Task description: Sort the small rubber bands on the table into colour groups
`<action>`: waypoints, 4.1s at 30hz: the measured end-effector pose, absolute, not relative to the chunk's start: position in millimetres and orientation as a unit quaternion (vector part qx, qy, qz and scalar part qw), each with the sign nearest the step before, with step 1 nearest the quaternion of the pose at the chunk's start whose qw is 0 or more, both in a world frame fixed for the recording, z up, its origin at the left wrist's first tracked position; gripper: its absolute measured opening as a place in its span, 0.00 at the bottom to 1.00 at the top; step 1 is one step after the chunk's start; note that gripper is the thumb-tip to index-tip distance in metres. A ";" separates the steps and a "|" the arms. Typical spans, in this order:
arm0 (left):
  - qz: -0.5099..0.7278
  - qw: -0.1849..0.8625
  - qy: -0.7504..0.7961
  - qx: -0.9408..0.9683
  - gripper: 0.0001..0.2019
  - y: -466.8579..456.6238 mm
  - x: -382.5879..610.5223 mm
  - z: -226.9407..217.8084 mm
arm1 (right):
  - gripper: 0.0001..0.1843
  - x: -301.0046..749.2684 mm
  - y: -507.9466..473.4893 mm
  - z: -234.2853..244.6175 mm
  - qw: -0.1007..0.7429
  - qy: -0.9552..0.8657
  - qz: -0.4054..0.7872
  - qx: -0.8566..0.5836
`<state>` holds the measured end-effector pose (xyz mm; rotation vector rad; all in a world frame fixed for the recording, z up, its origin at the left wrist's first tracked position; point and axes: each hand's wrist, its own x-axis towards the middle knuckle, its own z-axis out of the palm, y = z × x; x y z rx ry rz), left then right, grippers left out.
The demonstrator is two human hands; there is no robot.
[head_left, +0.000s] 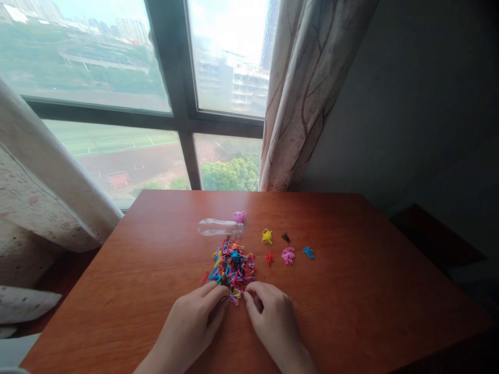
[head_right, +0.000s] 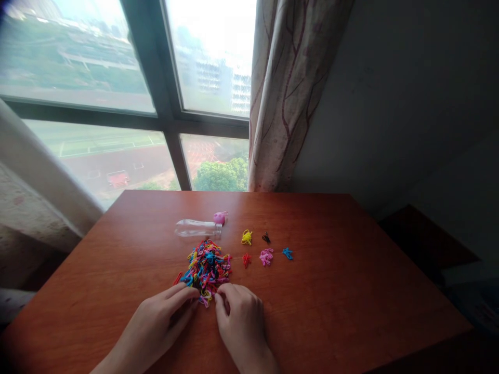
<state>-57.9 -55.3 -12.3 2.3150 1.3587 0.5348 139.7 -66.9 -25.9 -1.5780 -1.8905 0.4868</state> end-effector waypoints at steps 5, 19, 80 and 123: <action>0.195 0.198 0.488 0.827 0.10 -55.6 -57.0 -11.4 | 0.07 141.1 -70.4 -26.0 0.308 -0.731 0.203 -0.574; 0.186 0.200 0.483 0.832 0.09 -56.3 -57.4 -17.0 | 0.05 130.9 -76.3 -22.3 0.281 -0.747 0.195 -0.569; 0.194 0.175 0.475 0.840 0.10 -56.5 -57.4 -6.6 | 0.19 239.8 -30.8 -26.0 0.362 -0.634 0.066 -0.680; 0.201 0.201 0.485 0.827 0.08 -2.0 -16.5 41.4 | 0.08 168.7 -68.8 -27.5 0.319 -0.716 0.194 -0.590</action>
